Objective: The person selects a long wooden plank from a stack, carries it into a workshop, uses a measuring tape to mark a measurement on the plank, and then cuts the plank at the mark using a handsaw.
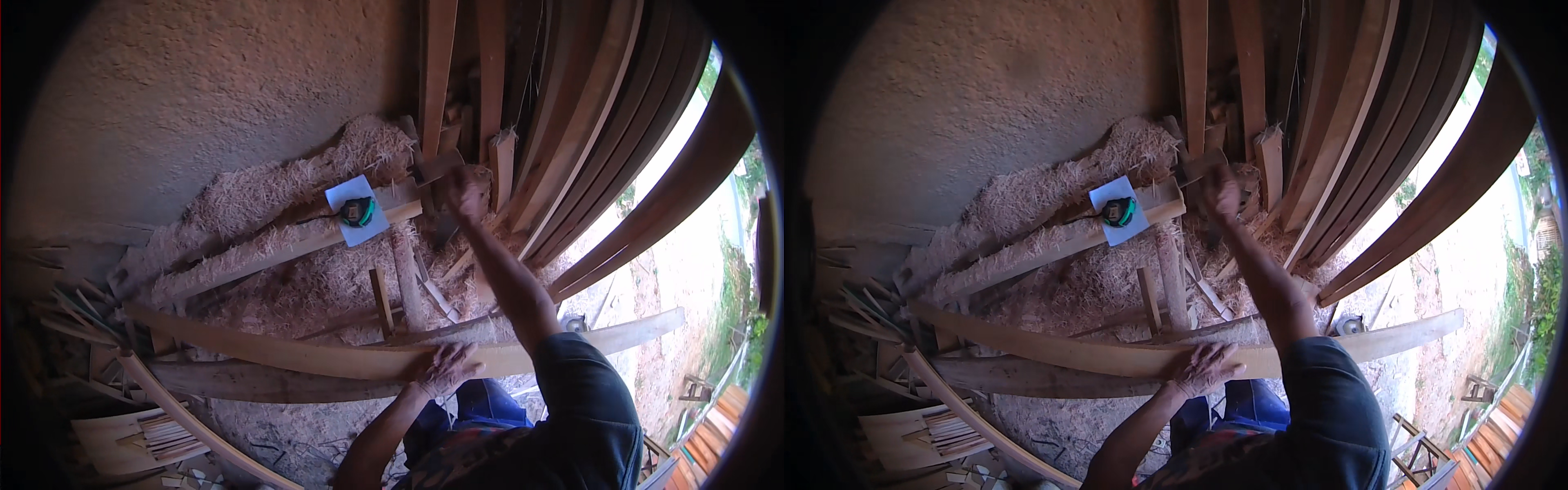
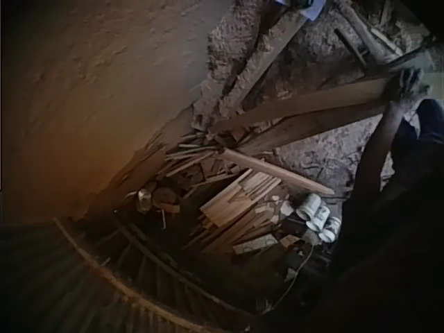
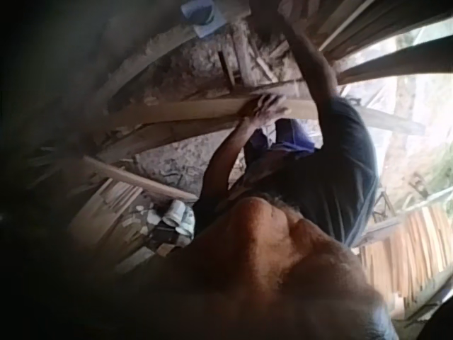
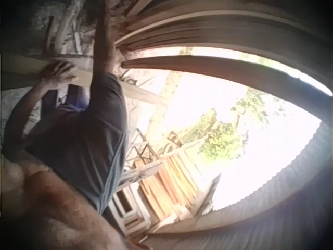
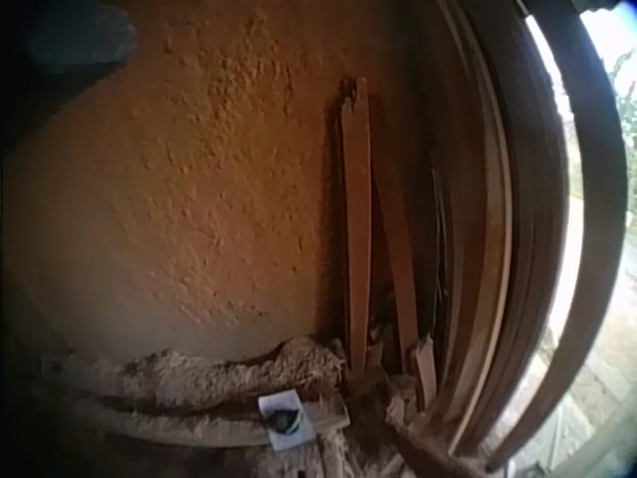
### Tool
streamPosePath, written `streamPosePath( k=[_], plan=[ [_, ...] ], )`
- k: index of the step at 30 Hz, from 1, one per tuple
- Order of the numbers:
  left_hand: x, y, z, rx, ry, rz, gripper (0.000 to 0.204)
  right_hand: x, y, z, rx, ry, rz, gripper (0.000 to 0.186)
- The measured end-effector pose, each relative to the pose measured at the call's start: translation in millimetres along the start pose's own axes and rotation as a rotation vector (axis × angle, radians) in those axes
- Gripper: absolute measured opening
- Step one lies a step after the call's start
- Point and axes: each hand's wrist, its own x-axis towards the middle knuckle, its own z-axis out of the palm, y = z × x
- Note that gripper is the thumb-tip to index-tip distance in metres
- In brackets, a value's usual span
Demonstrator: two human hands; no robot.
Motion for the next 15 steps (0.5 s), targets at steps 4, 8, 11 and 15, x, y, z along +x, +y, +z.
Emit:
streamPosePath(
  k=[4, 8, 11, 15],
  plan=[
    [6, 1, -17, 0.091, -0.053, 0.064, 0.042, 42, 135, -92, -0.925, 0.004, -0.025, 0.031],
    [8, -4, -21, 0.132, -0.027, 0.084, 0.043, 62, 192, -96, -1.199, -0.046, -0.442, 0.042],
    [6, -5, -25, 0.116, -0.059, 0.008, 0.046, 37, 158, -48, -1.214, -0.454, -0.164, 0.045],
    [-1, -3, -15, 0.199, -0.099, 0.035, 0.055, 11, 185, -69, -1.091, -0.581, -0.011, 0.040]
  ],
)
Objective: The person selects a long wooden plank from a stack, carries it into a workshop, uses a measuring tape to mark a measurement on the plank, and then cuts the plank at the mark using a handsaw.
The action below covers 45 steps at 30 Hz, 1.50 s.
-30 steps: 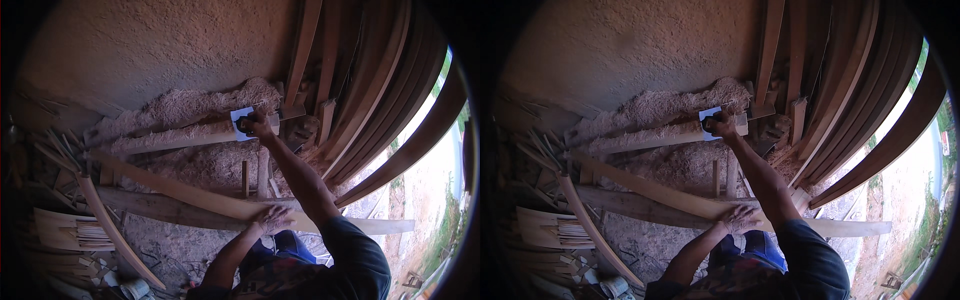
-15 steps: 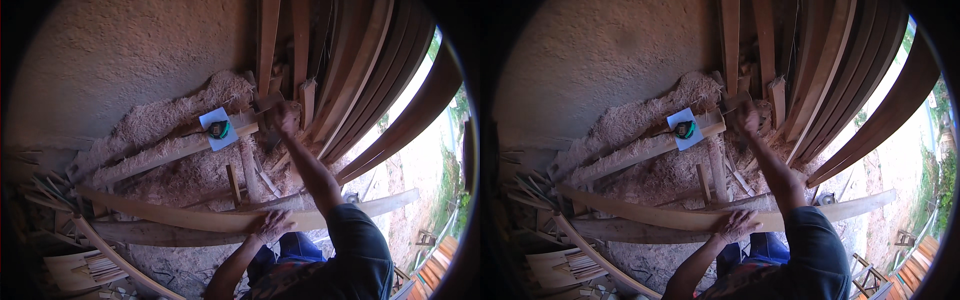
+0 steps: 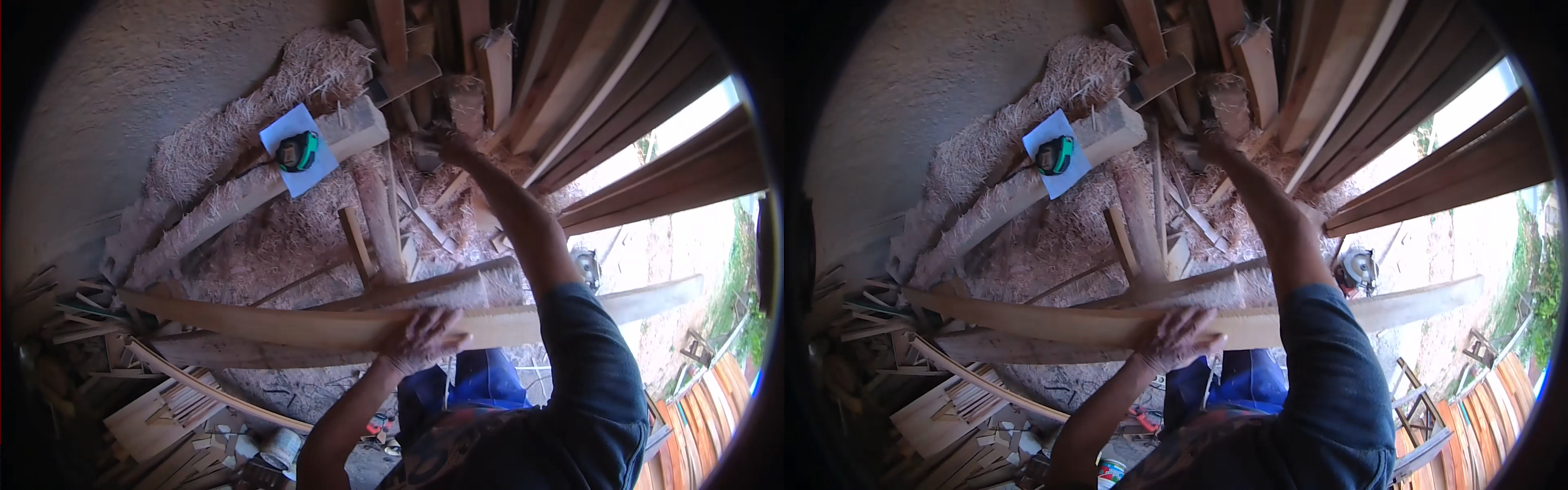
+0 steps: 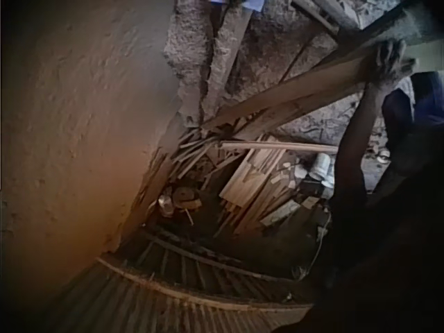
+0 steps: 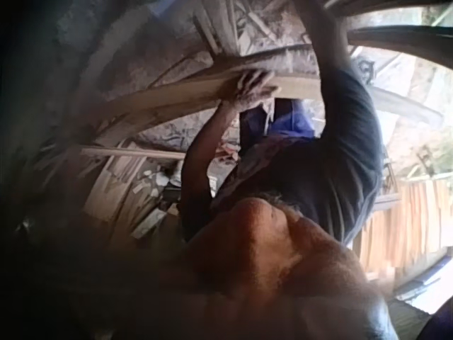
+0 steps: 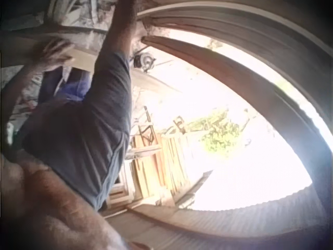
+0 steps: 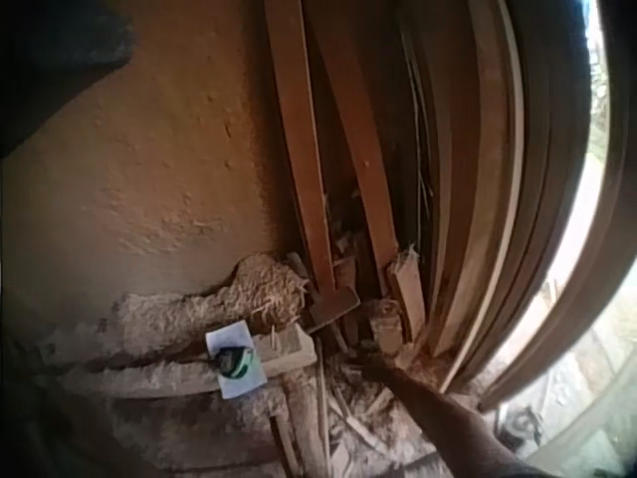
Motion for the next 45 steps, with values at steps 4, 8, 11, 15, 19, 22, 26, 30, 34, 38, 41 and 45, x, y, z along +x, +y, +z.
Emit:
streamPosePath(
  k=[4, 8, 11, 15, 19, 22, 26, 30, 34, 38, 41, 45],
  plan=[
    [14, -6, -7, -0.125, 0.037, 0.060, 0.050, -70, -18, -41, 0.322, 0.154, -0.033, 0.039],
    [14, 5, -20, -0.079, 0.088, 0.006, 0.048, -177, -68, -168, 0.534, 0.145, 0.020, 0.047],
    [20, 7, -28, -0.116, 0.111, 0.079, 0.049, -261, -62, -214, 0.817, 0.218, 0.191, 0.054],
    [29, 11, -13, -0.093, 0.144, 0.156, 0.048, -412, -138, -277, 0.785, 0.494, 0.169, 0.057],
    [49, 16, -3, -0.090, 0.184, 0.179, 0.054, -526, -177, -239, 0.764, 0.703, 0.140, 0.050],
    [60, 30, -11, -0.081, 0.230, 0.163, 0.054, -592, -190, -166, 0.609, 0.948, 0.150, 0.052],
    [58, 27, 6, -0.071, 0.267, 0.151, 0.049, -631, -246, -135, 0.973, 0.971, 0.371, 0.056],
    [61, 12, 25, -0.069, 0.347, 0.134, 0.033, -667, -278, -104, 0.923, 0.986, 0.464, 0.054],
    [85, 51, 9, -0.090, 0.161, -0.271, 0.022, -690, -290, -70, 0.640, 1.017, 0.471, 0.047],
    [91, 43, 35, -0.058, 0.388, -0.372, 0.027, -700, -295, -57, 0.609, 0.958, 0.452, 0.046],
    [96, 43, 37, -0.082, 0.386, -0.408, 0.033, -702, -294, -53, 0.663, 0.948, 0.468, 0.047],
    [101, 58, 27, -0.074, 0.353, -0.480, 0.038, -706, -289, -54, 0.707, 0.947, 0.508, 0.047]
  ],
)
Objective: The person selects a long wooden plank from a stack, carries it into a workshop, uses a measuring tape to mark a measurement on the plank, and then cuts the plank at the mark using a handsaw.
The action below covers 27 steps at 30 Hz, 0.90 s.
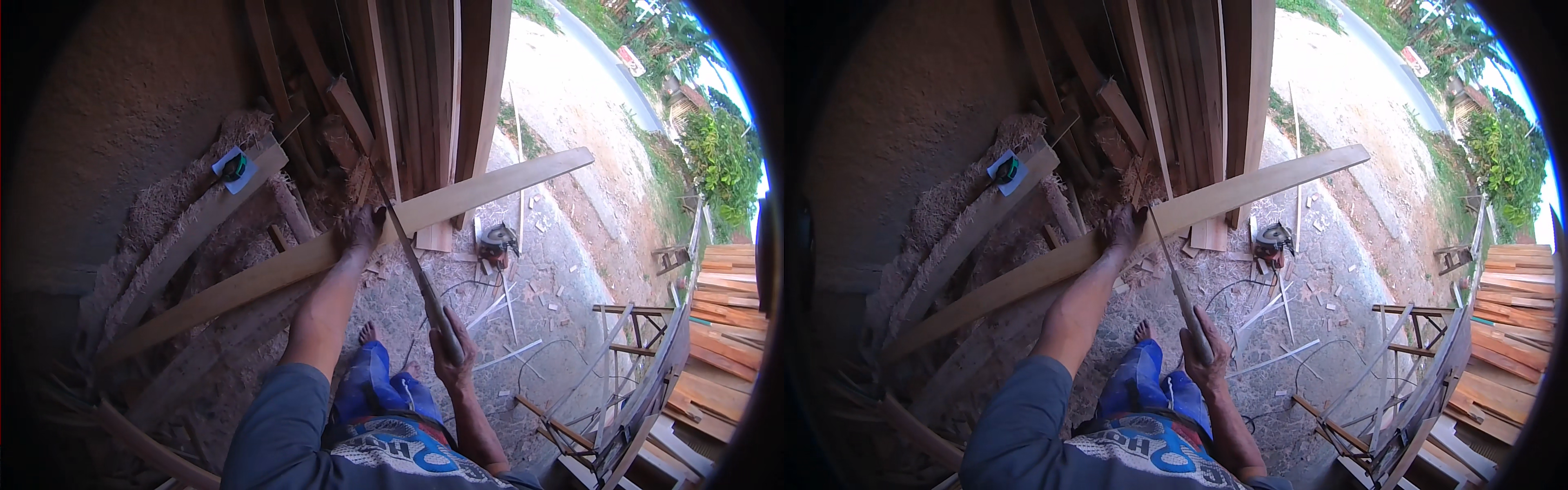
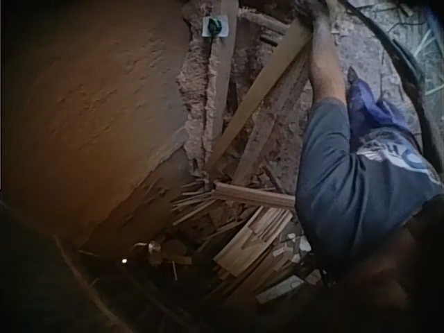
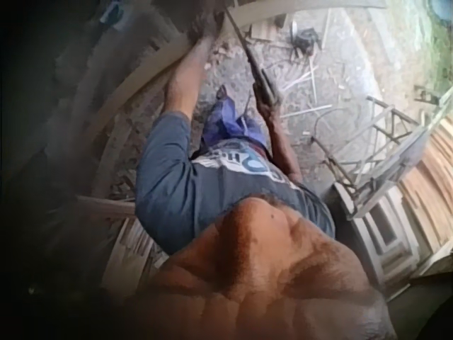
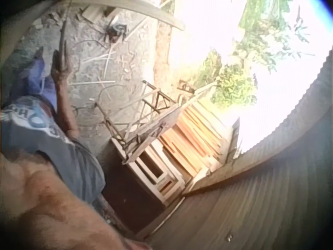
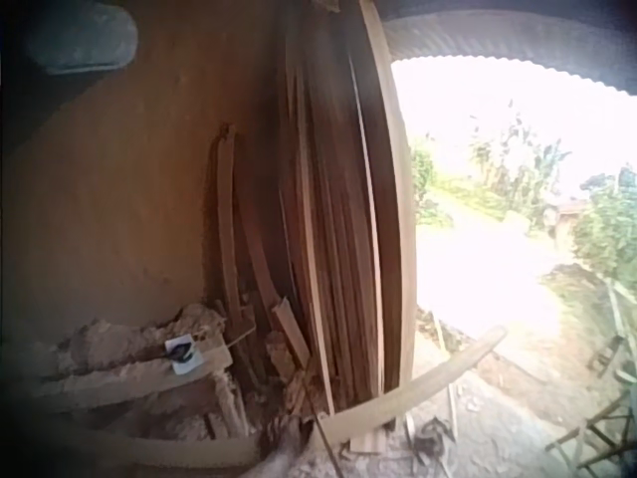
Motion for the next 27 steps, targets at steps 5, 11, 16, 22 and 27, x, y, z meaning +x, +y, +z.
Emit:
streamPosePath(
  k=[5, 11, 16, 22, 27],
  plan=[
    [4, -17, 12, -0.030, 0.019, 0.008, 0.043, -8, -4, -18, -0.013, -0.053, -0.030, 0.046],
    [8, -24, 19, 0.014, 0.047, 0.016, 0.045, -3, -4, -35, -0.002, -0.069, -0.035, 0.046],
    [6, -19, 13, 0.039, 0.062, 0.059, 0.043, -39, -5, -62, 0.038, -0.083, -0.033, 0.046],
    [5, -11, 8, 0.046, 0.065, 0.053, 0.024, -21, -16, -63, 0.179, -0.154, 0.183, 0.047],
    [10, -13, 19, -0.002, 0.128, 0.114, 0.040, 102, -13, 18, 0.118, -0.111, -0.165, 0.047]
  ],
)
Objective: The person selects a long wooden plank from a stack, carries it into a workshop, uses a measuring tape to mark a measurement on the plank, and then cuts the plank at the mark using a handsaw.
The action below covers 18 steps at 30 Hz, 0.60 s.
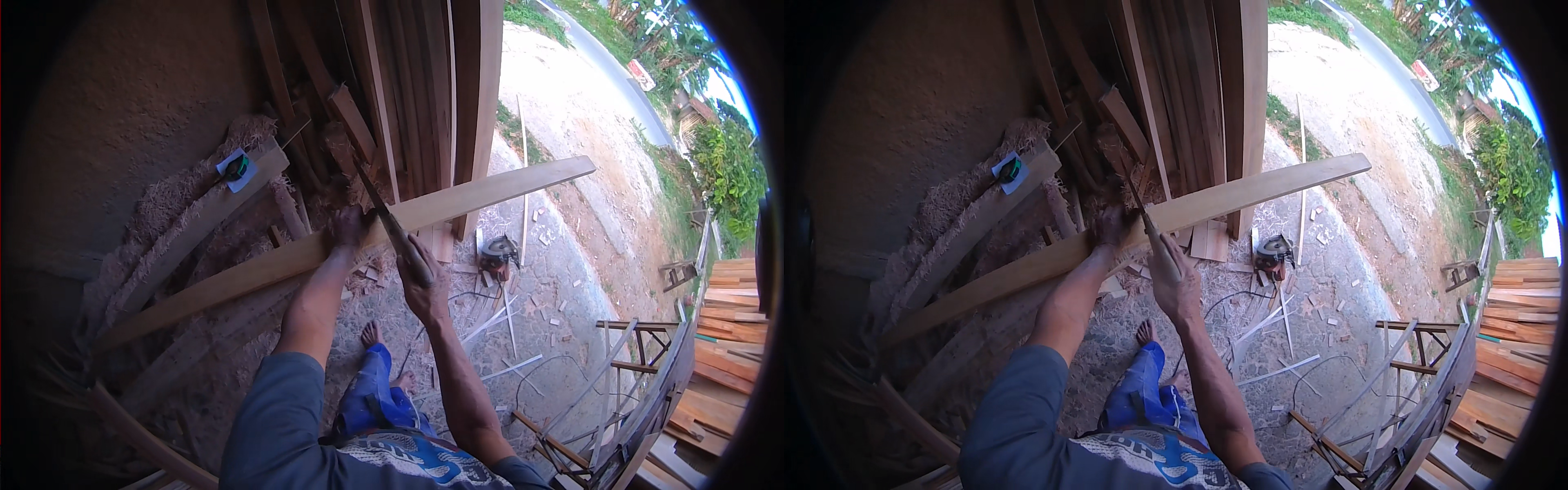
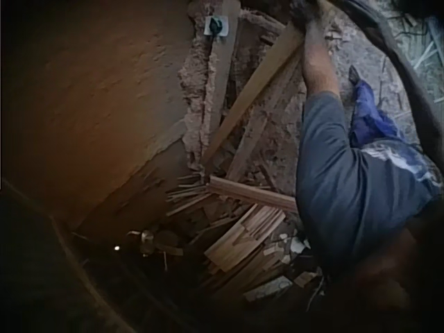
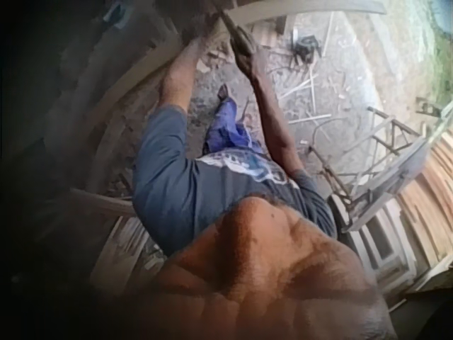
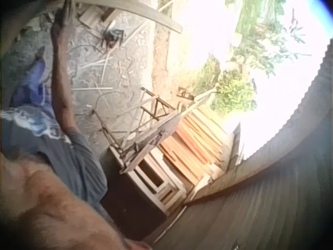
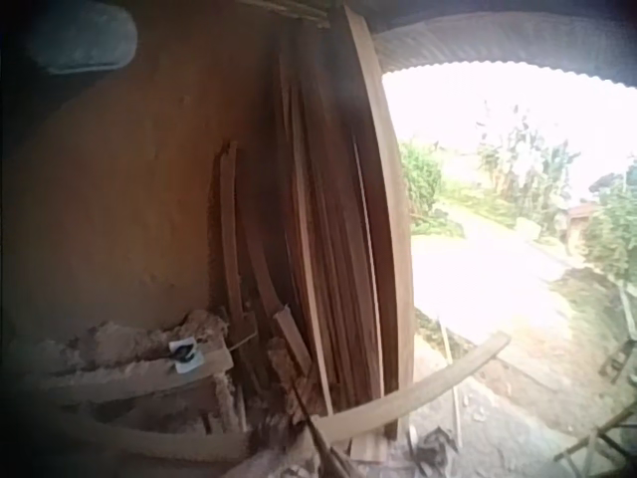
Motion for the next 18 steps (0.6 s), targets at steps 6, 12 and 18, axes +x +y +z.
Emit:
streamPosePath(
  k=[6, 12, 18],
  plan=[
    [-9, -10, -8, 0.097, -0.063, -0.077, 0.014, -144, -20, -76, -0.070, -0.084, 0.103, 0.052],
    [-12, 4, -11, 0.098, 0.027, 0.020, 0.012, -28, 5, -11, 0.034, -0.009, 0.131, 0.047],
    [-9, -29, 0, 0.042, -0.011, -0.020, 0.025, -12, 9, 1, 0.085, -0.134, 0.178, 0.050]
  ],
)
